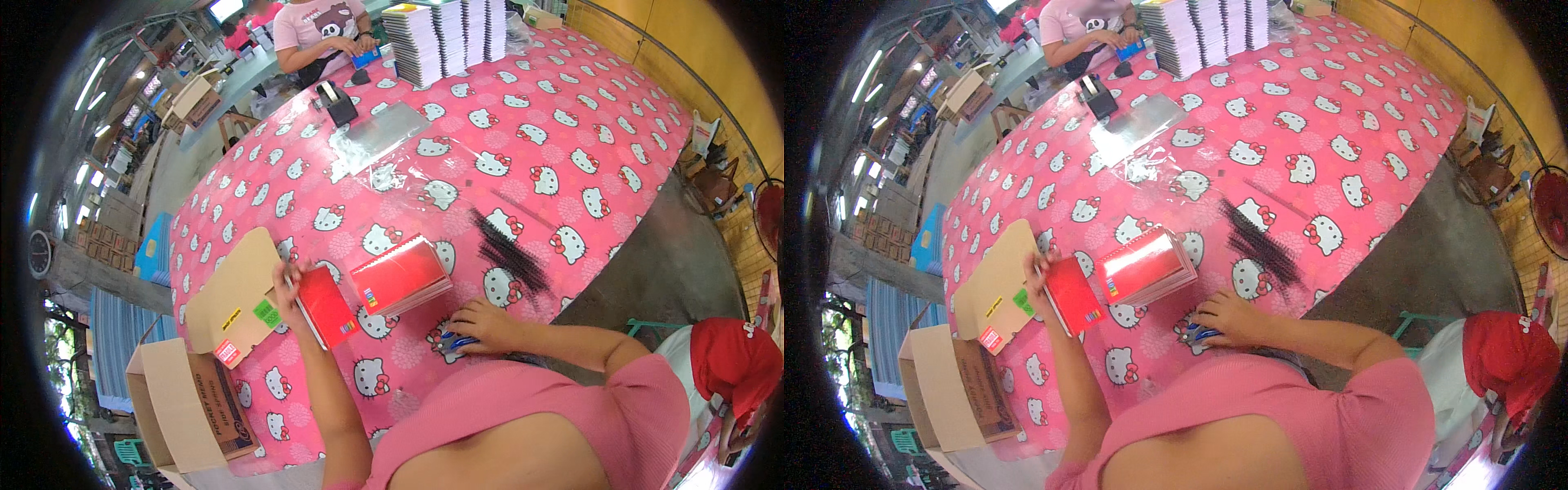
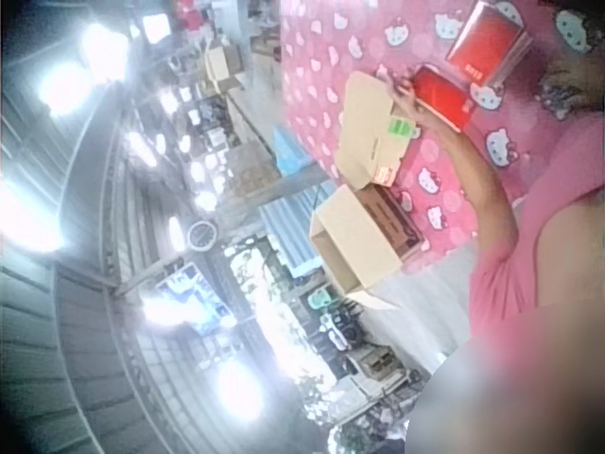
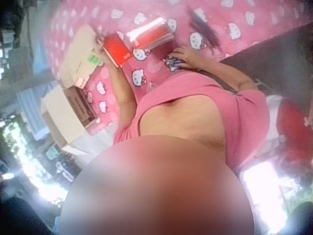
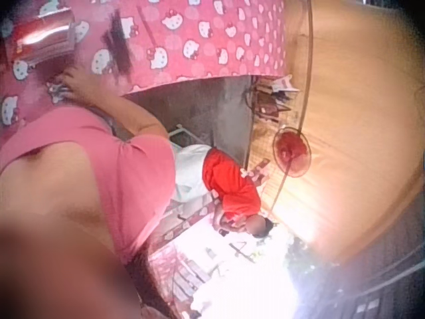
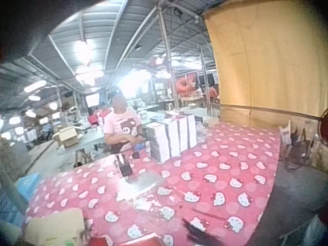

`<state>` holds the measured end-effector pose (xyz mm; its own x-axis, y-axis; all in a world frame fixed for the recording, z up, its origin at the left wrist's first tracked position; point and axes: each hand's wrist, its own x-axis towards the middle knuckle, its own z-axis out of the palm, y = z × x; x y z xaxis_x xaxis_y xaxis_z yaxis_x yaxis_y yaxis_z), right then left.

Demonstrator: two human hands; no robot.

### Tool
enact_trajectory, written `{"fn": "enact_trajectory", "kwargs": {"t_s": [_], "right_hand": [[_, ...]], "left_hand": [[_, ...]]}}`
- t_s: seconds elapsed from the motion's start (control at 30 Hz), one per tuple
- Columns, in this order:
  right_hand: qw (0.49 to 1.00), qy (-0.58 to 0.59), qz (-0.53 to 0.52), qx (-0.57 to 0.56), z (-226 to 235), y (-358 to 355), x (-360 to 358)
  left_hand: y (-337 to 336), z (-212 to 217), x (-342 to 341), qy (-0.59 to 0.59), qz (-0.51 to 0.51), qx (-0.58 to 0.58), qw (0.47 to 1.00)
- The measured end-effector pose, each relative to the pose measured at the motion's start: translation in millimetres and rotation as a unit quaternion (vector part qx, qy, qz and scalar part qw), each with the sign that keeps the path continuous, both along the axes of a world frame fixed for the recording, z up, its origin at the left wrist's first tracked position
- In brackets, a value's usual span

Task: The person retrieves red spiral-bound notebooks from a cardboard box and places them on a table. They then use a handheld stapler to attach a small white label to the spine of each notebook. The person repeats this process for several notebooks, stacking the finished items on the table.

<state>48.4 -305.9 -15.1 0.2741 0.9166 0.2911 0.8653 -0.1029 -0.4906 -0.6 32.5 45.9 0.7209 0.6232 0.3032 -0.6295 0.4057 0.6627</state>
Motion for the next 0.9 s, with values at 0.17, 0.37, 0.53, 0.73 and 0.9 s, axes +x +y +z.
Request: {"fn": "enact_trajectory", "kwargs": {"t_s": [0.17,0.37,0.53,0.73,0.9], "right_hand": [[0.998,-0.054,-0.004,0.026,16.6,6.5,-5.6],[0.926,-0.015,-0.366,0.085,35.2,-13.4,125.1],[0.865,-0.04,-0.497,-0.051,-15.0,-20.1,196.1],[0.869,-0.022,-0.492,-0.057,-24.8,-26.2,209.7],[0.893,-0.044,-0.44,-0.088,6.2,-9.2,191.0]], "left_hand": [[56.3,-79.4,-77.3,0.313,0.049,0.191,0.929],[68.1,-65.6,-42.2,0.393,0.156,0.426,0.8],[31.5,-78.7,38.0,0.5,0.101,0.588,0.628],[21.8,-44.6,37.4,0.532,0.071,0.641,0.549],[-21.5,38.2,57.7,0.388,-0.018,0.542,0.745]]}}
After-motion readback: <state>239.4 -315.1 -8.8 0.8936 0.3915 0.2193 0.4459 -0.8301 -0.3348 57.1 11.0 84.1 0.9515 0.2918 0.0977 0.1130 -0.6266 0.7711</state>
